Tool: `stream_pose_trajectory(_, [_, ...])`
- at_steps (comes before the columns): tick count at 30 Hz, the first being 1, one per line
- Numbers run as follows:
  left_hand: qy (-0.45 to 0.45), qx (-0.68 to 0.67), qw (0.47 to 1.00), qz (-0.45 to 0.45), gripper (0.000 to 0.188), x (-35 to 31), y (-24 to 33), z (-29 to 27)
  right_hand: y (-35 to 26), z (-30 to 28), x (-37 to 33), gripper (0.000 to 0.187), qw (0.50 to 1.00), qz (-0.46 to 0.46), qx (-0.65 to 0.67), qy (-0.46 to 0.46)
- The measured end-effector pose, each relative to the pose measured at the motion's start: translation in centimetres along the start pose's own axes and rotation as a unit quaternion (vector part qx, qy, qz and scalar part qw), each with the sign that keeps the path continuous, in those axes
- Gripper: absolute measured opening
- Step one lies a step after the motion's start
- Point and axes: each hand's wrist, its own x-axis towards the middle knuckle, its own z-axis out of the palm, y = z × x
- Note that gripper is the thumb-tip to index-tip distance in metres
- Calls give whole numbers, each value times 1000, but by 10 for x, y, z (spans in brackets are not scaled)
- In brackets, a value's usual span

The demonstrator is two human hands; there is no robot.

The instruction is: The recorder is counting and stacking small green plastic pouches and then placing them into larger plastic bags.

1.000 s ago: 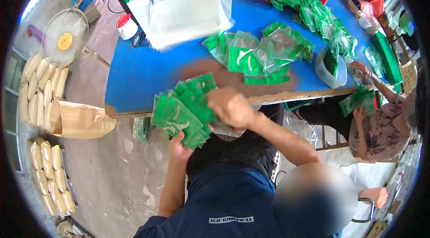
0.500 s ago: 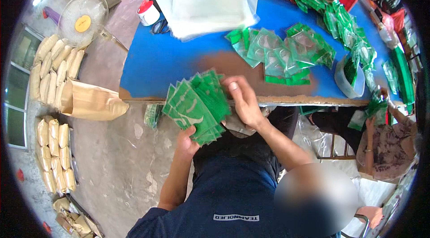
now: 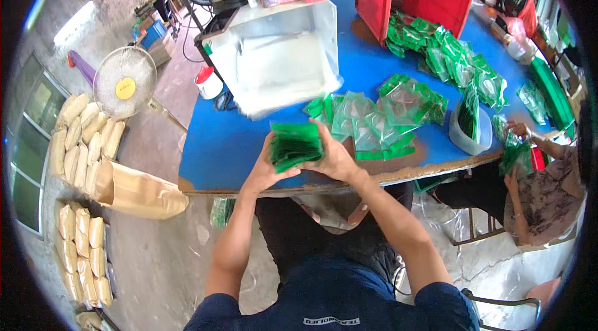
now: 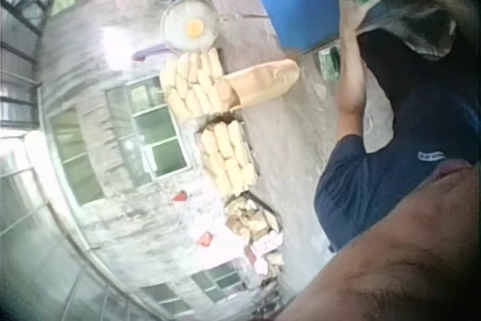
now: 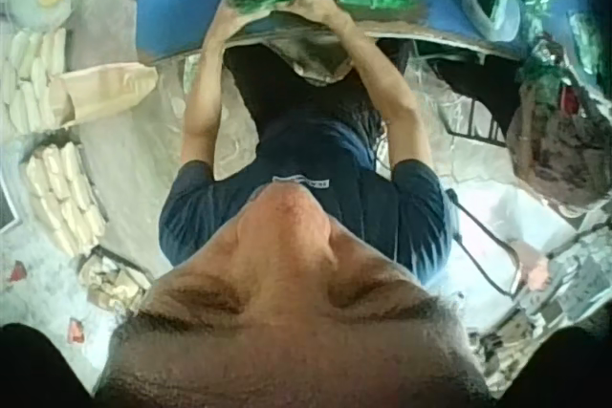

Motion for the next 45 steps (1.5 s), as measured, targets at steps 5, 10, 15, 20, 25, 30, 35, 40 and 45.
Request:
stream_pose_trajectory(5, [52,-248,967,-25,109,16,21,0,-14,2,5,112,997,-51,22,58])
stream_pose_trajectory(10, [56,-263,962,-37,112,7,22,-1,-35,7,14,117,998,50,26,16])
stream_pose_trajectory(15, [87,-251,962,-60,105,1,10,5,-27,15,7,111,1000,-14,12,4])
stream_pose_trajectory(20, [81,-201,976,-32,107,-16,7,1,-16,14,3,116,1000,-16,7,-22])
stream_pose_trajectory(25, [58,-38,996,53,112,-17,0,3,-26,10,-8,107,998,21,-20,-59])
stream_pose_trajectory(30, [1,-43,998,34,105,-18,-10,0,-15,15,-7,104,996,61,-26,-54])
stream_pose_trajectory(35, [72,-107,991,19,83,-21,3,6,-32,-4,-3,111,994,-33,-32,-102])
stream_pose_trajectory(40, [129,148,979,50,70,-26,63,-8,-114,-68,-6,108,990,-130,-49,-28])
stream_pose_trajectory(45, [89,219,972,-4,64,-21,88,-13,-145,-80,-9,96,944,-219,-234,-78])
